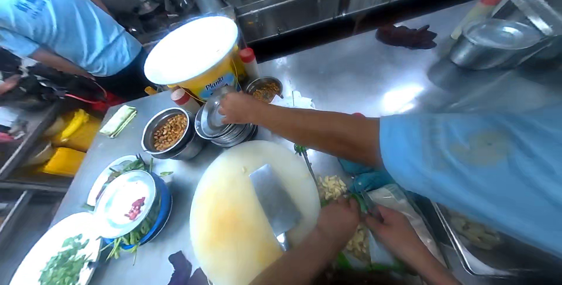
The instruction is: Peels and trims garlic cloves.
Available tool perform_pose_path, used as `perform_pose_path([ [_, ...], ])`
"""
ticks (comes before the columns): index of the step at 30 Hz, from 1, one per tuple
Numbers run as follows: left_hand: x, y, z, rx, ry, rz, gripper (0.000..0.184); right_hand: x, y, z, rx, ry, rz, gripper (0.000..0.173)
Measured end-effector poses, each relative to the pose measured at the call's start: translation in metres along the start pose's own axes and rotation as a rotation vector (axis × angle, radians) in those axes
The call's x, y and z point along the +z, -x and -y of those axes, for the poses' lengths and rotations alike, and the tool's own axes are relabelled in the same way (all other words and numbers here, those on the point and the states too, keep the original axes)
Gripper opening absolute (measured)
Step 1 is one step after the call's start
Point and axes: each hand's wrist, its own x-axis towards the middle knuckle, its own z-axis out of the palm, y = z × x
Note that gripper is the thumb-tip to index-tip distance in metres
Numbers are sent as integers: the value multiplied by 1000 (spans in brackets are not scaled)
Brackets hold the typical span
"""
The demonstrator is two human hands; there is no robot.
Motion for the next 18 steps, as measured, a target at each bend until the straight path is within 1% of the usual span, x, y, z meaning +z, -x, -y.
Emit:
perform_pose_path([
  [1,-10,-2,-8,-49,-27,87,37,4,-8,-12,-48,16,-28,26],
  [3,-24,-7,-21,-104,-69,218,36,7,-11,-18,-74,15,-48,21],
  [6,-30,-14,-29,-113,-101,310,35,3,-11,-17,-52,9,-38,19],
  [9,-31,-18,-35,-132,-110,350,35,-1,-9,-11,3,-1,-23,20],
  [11,-34,-20,-34,-126,-121,368,35,-3,-7,-7,64,-1,-7,25],
  [14,-33,-28,-15,-44,-132,400,38,-2,-6,-7,66,-33,-10,30],
  [16,-31,-33,-3,26,-138,423,40,-2,-6,-10,57,-67,-9,28],
  [18,-32,-30,5,80,-115,401,40,0,-6,-13,40,-79,-31,25],
])
